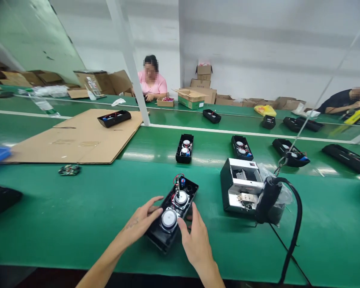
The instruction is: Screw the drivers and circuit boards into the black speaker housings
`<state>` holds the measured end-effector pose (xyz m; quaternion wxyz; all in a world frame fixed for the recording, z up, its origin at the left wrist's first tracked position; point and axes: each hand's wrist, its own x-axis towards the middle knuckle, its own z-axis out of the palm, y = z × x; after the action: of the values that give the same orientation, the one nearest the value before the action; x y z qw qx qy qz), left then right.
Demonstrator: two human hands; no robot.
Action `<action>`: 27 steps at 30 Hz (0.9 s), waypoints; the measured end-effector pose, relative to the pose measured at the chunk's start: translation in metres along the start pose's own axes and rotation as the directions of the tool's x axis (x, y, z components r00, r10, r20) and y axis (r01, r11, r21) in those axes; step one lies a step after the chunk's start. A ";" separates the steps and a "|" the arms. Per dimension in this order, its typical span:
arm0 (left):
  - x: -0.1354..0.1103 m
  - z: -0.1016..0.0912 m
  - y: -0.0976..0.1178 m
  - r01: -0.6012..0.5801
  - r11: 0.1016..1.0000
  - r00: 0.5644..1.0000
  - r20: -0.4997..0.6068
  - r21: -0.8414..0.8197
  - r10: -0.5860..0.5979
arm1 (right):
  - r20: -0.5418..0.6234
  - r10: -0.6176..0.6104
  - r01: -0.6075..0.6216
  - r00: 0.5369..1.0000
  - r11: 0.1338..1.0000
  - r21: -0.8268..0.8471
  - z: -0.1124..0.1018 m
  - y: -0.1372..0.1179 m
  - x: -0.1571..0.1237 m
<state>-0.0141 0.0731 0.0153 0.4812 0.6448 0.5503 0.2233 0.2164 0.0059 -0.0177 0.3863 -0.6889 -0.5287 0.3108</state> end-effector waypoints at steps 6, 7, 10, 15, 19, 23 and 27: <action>-0.046 0.011 0.000 -0.051 0.999 0.999 0.005 -0.006 0.051 | 0.406 -0.180 0.210 0.896 0.977 -0.028 -0.037 -0.018 0.067; -0.046 0.008 -0.001 -0.084 0.996 0.992 -0.098 0.020 0.086 | 0.503 -0.215 0.273 0.837 0.961 -0.044 -0.045 -0.023 0.078; -0.039 -0.006 0.000 -0.233 0.967 0.886 -0.387 0.103 0.255 | 0.677 -0.256 0.409 0.690 0.909 -0.073 -0.058 -0.038 0.103; -0.023 -0.012 0.005 -0.432 0.883 0.850 -0.244 0.183 0.467 | 0.663 -0.306 0.472 0.683 0.878 -0.082 -0.059 -0.059 0.106; -0.023 -0.010 0.006 -0.485 0.862 0.868 -0.045 0.147 0.495 | 0.526 -0.415 0.496 0.742 0.868 -0.014 -0.072 -0.069 0.082; -0.025 -0.009 0.009 -0.545 0.820 0.838 0.132 0.177 0.529 | 0.601 -0.401 0.507 0.691 0.862 -0.008 -0.080 -0.069 0.057; -0.021 -0.002 0.015 -0.519 0.842 0.854 0.106 0.146 0.509 | 0.646 -0.369 0.501 0.668 0.865 -0.024 -0.075 -0.060 0.044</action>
<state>-0.0145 0.0552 0.0347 0.3645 0.8138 0.3588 0.2761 0.2607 0.0413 0.0710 0.1820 -0.4349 -0.8035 0.3635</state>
